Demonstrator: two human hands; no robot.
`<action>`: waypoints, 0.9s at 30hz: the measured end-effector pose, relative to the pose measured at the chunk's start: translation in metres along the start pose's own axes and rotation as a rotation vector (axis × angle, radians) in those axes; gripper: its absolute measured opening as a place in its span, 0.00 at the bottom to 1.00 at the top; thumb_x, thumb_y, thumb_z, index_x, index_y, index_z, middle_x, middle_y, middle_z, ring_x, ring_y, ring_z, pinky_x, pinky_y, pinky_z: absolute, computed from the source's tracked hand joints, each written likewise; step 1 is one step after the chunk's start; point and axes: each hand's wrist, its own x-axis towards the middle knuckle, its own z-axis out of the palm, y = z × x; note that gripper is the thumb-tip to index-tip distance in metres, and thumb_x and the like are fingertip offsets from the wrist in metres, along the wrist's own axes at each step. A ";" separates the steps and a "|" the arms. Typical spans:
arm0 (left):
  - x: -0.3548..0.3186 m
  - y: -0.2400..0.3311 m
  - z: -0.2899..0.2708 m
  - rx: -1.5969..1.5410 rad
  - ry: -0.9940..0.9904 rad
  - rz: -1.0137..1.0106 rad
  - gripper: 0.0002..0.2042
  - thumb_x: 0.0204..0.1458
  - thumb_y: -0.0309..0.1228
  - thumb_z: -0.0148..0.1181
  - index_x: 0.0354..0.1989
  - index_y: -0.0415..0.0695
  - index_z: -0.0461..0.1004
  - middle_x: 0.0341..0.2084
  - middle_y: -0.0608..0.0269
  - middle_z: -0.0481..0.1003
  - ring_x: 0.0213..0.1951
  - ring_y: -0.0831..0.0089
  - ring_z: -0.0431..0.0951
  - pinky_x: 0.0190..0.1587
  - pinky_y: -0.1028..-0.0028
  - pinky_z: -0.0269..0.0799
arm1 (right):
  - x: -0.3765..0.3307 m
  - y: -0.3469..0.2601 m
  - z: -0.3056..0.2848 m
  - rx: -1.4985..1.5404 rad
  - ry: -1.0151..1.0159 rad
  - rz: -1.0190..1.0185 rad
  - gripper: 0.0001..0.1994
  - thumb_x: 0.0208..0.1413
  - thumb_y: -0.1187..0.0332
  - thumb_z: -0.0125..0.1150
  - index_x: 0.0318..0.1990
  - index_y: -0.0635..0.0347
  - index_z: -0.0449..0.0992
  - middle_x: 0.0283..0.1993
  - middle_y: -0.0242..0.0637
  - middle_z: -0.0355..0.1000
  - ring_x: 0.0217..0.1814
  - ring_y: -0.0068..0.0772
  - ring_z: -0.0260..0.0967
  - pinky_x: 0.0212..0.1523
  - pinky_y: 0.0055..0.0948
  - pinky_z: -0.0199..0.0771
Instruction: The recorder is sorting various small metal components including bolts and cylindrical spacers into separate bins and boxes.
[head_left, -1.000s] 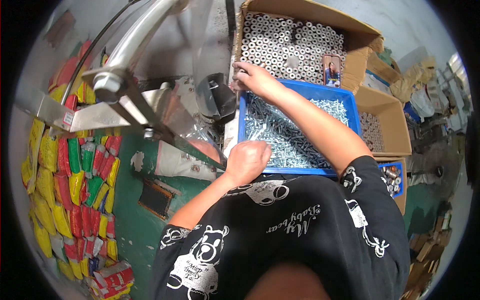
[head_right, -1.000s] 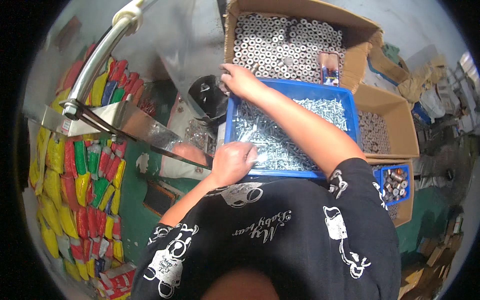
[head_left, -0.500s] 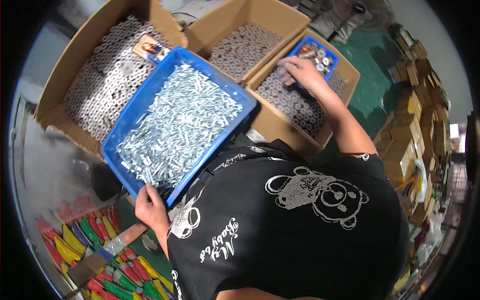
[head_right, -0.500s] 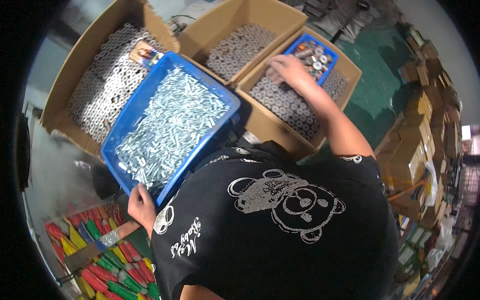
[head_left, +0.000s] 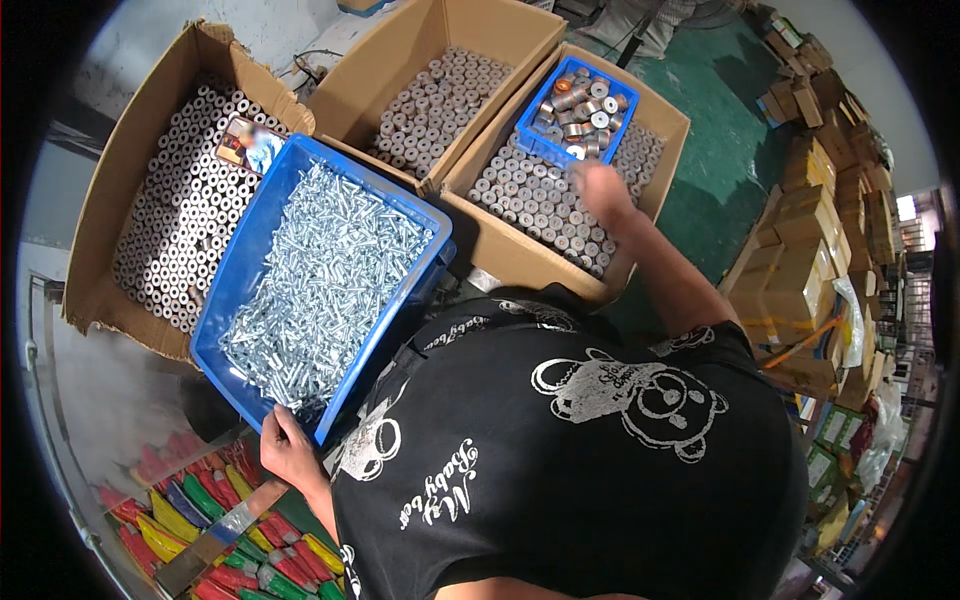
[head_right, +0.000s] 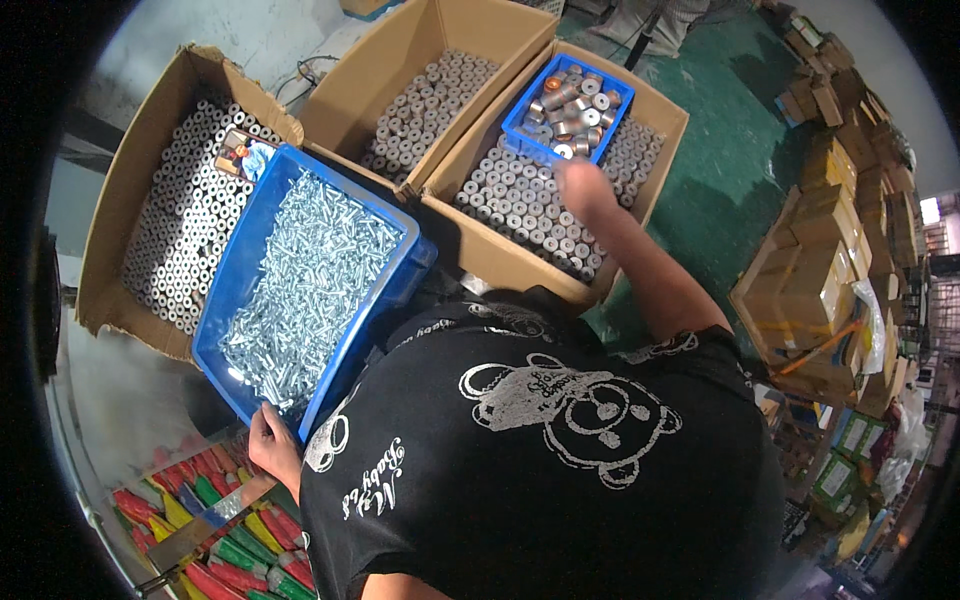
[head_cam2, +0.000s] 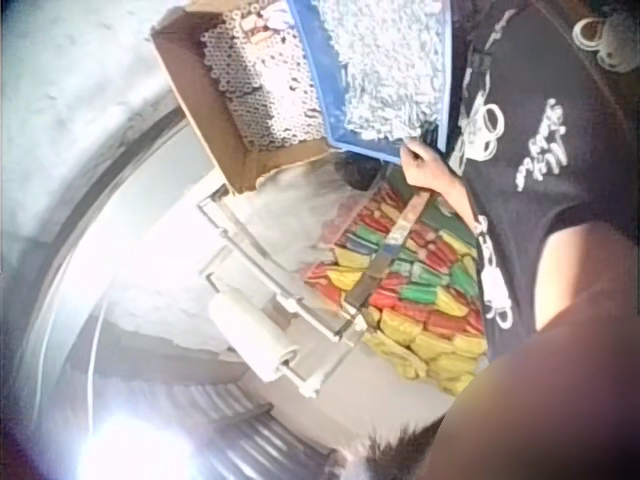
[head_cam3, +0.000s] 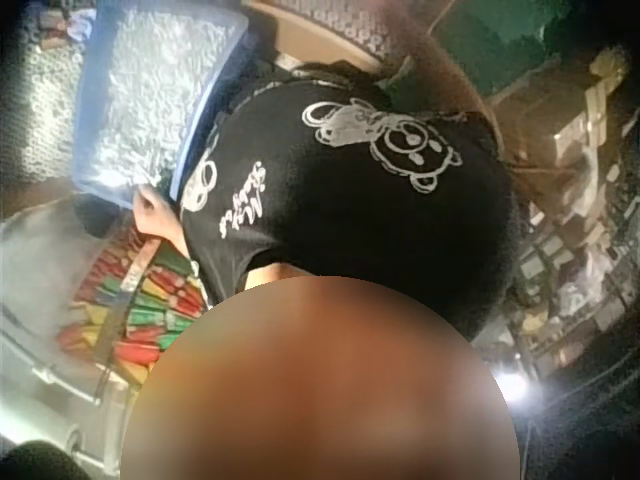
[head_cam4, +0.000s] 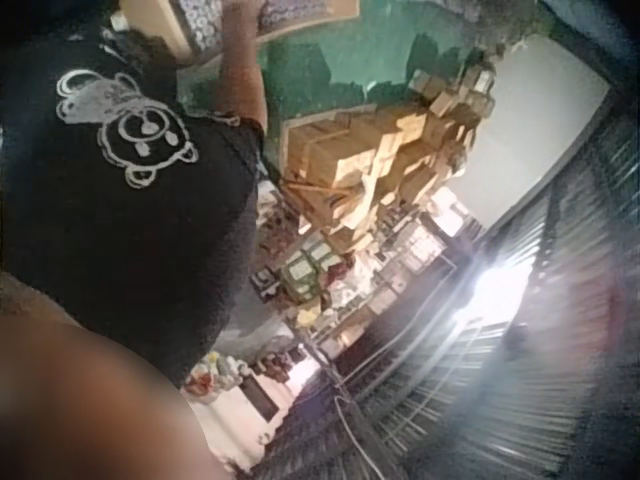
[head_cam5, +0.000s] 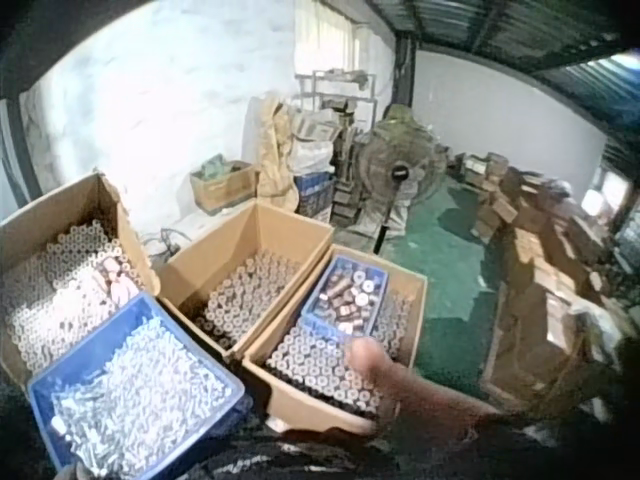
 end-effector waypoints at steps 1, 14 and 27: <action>0.000 0.001 -0.001 0.014 -0.008 -0.002 0.14 0.62 0.31 0.55 0.26 0.33 0.72 0.15 0.55 0.64 0.18 0.71 0.60 0.22 0.69 0.60 | 0.009 -0.005 -0.016 0.002 0.002 -0.003 0.11 0.57 0.69 0.53 0.44 0.60 0.78 0.39 0.53 0.76 0.42 0.57 0.73 0.45 0.48 0.73; 0.002 0.012 -0.002 0.062 -0.009 0.069 0.14 0.62 0.30 0.55 0.25 0.33 0.70 0.15 0.51 0.63 0.18 0.67 0.57 0.23 0.67 0.60 | 0.089 0.043 0.003 -0.407 -0.357 -0.106 0.10 0.52 0.71 0.57 0.42 0.57 0.80 0.42 0.46 0.75 0.48 0.52 0.74 0.47 0.45 0.75; 0.003 0.008 -0.005 0.108 -0.075 0.005 0.15 0.62 0.31 0.55 0.26 0.31 0.70 0.15 0.55 0.60 0.20 0.72 0.56 0.23 0.68 0.58 | 0.061 -0.001 -0.059 0.402 -0.088 -0.619 0.13 0.57 0.67 0.59 0.49 0.59 0.75 0.32 0.34 0.75 0.38 0.32 0.73 0.39 0.27 0.75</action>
